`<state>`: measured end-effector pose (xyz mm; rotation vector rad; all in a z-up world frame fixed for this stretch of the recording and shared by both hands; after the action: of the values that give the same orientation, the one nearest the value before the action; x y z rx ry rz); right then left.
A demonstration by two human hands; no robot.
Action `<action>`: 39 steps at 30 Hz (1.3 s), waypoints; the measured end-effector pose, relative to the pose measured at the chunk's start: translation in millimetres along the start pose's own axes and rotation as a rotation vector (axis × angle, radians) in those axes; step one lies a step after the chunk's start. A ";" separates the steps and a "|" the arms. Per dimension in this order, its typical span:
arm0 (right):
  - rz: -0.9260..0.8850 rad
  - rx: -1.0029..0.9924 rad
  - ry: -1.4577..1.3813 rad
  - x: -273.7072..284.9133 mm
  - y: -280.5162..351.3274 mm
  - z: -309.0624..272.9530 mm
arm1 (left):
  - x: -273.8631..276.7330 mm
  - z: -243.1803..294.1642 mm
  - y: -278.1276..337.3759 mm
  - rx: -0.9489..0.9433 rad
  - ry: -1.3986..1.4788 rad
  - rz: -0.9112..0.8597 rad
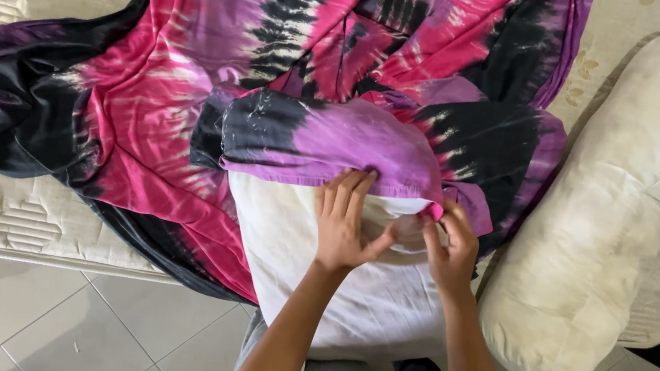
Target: The person picks up a white pillow from a chair and moves it to a bed. They then insert the pillow into a tie-dye pillowcase, adjusting the fabric and tucking the edges to fit the pillow inside.
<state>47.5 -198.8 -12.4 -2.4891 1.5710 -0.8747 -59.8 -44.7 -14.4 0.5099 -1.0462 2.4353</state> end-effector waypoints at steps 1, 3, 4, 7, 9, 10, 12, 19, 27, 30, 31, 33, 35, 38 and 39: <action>0.000 0.001 0.002 -9.2 -5.4 5.2 | -2.9 -6.6 1.9 0.000 0.002 0.001; -0.017 -0.012 -0.131 -27.7 -14.8 16.0 | -8.1 -19.6 7.3 0.008 -0.047 0.005; -0.020 -0.012 -0.131 -29.2 -21.4 22.5 | -9.6 -20.2 1.8 0.011 -0.048 0.006; -0.108 -0.180 -0.436 -35.4 -41.1 33.0 | -10.1 -23.9 -14.5 0.030 -0.118 0.100; -0.186 -0.063 -0.194 -33.3 -52.9 23.3 | -10.3 -23.6 -20.0 0.024 -0.151 0.089; -0.189 -0.067 -0.194 -28.8 -50.8 24.4 | -12.4 -26.1 -17.1 0.028 -0.152 0.086; -0.182 0.075 -0.066 -20.8 -53.3 25.7 | -20.4 -32.1 -16.3 -0.005 -0.180 0.062; -0.190 -0.016 -0.147 -2.9 -11.6 15.8 | -33.1 -31.3 -18.7 0.004 -0.336 0.254; -0.169 -0.195 -0.192 3.6 19.3 56.5 | -5.7 -44.2 -27.2 0.013 -0.082 -0.039; -0.062 -0.192 -0.170 7.7 -9.8 27.5 | 13.8 -81.0 -17.8 0.001 0.164 -0.149; -0.060 -0.188 -0.171 1.3 -13.2 29.8 | 20.5 -95.3 -11.1 -0.002 0.164 -0.146; 0.120 -0.269 -0.170 -8.6 -18.8 36.9 | 36.9 -131.6 4.0 0.314 -0.027 0.004; 0.168 -0.355 -0.202 -34.5 -21.8 41.2 | 30.9 -158.6 35.9 0.343 -0.074 -0.120; 0.191 -0.364 -0.114 -51.7 -23.1 77.8 | 25.3 -171.3 51.5 0.426 -0.104 -0.294; 0.162 -0.290 0.007 -53.7 -22.5 93.3 | 25.0 -170.3 52.4 0.484 -0.087 -0.346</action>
<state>95.2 -164.4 -105.4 -2.4902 1.9974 -0.6772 -135.2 56.3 -142.8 0.8769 -0.3437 2.3513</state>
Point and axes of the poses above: each hand's wrist, its own y-axis away from the middle knuckle, its own x-axis out of the back of the hand, z = x × y, the point moved 2 cm from there along -y, towards the middle knuckle, and after that the axes turned 6 degrees about z, right-handed, at the moved point
